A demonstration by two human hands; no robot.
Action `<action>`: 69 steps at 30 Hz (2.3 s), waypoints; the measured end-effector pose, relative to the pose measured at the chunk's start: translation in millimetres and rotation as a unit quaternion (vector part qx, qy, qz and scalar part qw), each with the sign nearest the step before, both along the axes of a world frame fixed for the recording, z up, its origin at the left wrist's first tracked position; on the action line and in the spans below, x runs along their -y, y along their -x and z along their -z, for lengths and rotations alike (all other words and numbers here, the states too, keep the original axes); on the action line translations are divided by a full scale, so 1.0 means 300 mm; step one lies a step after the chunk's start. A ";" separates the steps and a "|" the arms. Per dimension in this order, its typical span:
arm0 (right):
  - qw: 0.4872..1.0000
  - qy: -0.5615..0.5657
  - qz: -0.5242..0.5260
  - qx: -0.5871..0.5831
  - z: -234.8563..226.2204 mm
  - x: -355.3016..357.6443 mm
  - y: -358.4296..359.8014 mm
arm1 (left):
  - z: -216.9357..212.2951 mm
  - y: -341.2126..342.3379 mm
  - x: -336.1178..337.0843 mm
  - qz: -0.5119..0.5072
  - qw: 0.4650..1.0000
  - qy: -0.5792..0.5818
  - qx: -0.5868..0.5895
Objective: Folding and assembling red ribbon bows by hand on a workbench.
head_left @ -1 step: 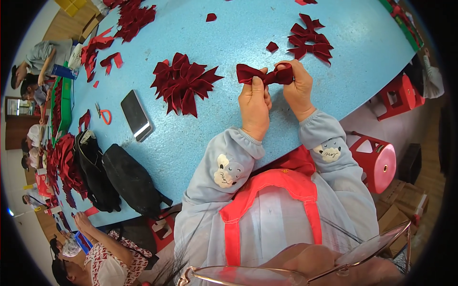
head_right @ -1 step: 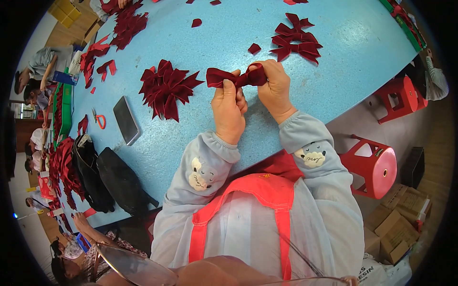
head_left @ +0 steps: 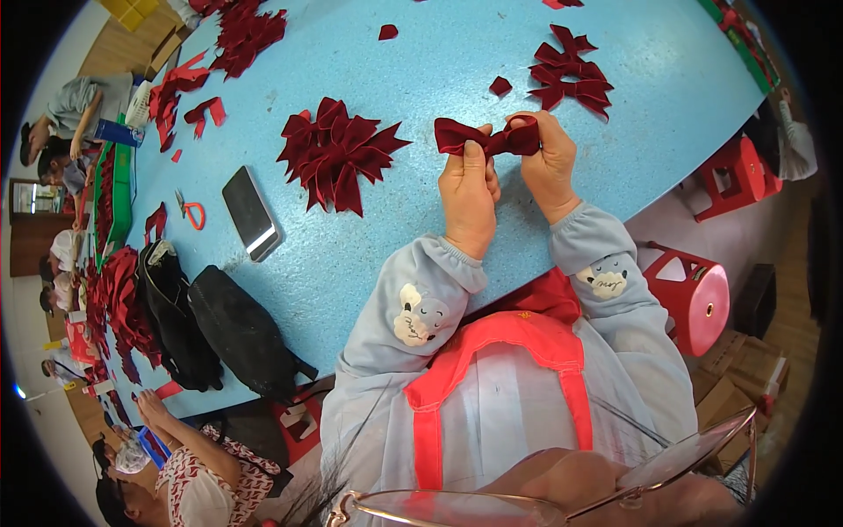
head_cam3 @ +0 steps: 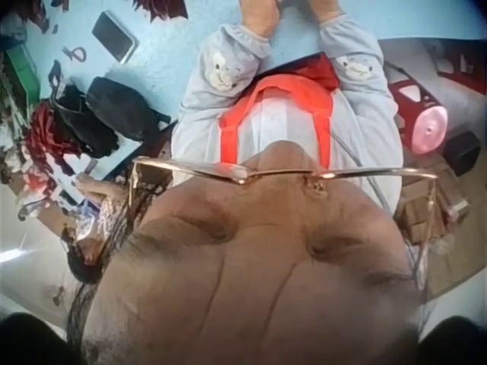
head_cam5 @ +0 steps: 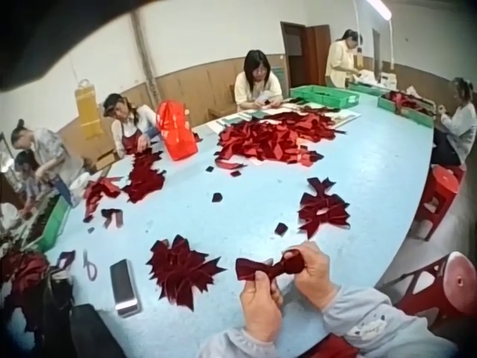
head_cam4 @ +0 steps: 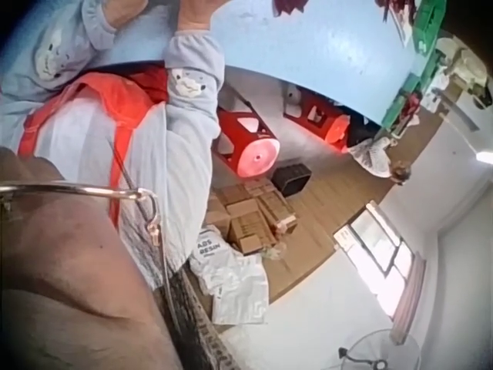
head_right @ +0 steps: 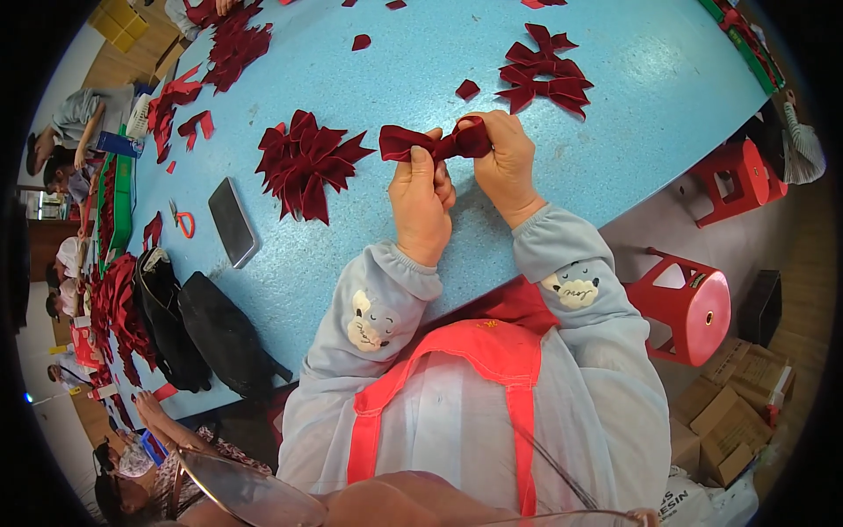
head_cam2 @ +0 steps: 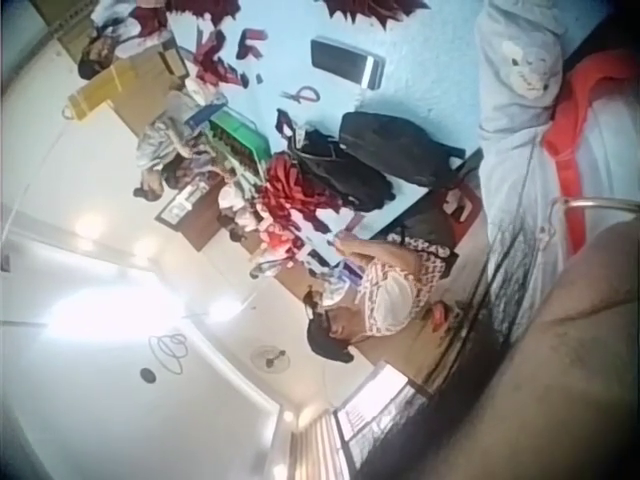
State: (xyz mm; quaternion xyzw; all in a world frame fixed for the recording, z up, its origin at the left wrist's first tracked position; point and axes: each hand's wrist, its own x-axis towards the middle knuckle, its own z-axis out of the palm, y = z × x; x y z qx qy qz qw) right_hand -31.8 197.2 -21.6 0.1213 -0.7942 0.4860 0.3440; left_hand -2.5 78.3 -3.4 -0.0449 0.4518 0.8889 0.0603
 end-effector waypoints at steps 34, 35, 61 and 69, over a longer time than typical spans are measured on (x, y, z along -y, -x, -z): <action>0.996 0.085 -0.019 0.035 0.000 0.033 -0.031 | 0.006 0.014 -0.020 0.075 0.996 -0.054 0.014; 0.995 0.088 -0.014 0.036 0.000 0.033 -0.034 | 0.004 0.012 -0.022 0.077 0.995 -0.063 0.016; 0.995 0.049 -0.088 0.028 0.012 0.008 0.009 | 0.008 0.020 0.010 0.090 0.987 -0.102 0.091; 0.994 0.085 -0.036 0.052 -0.007 0.029 0.015 | 0.009 0.021 0.003 0.101 0.987 -0.101 0.075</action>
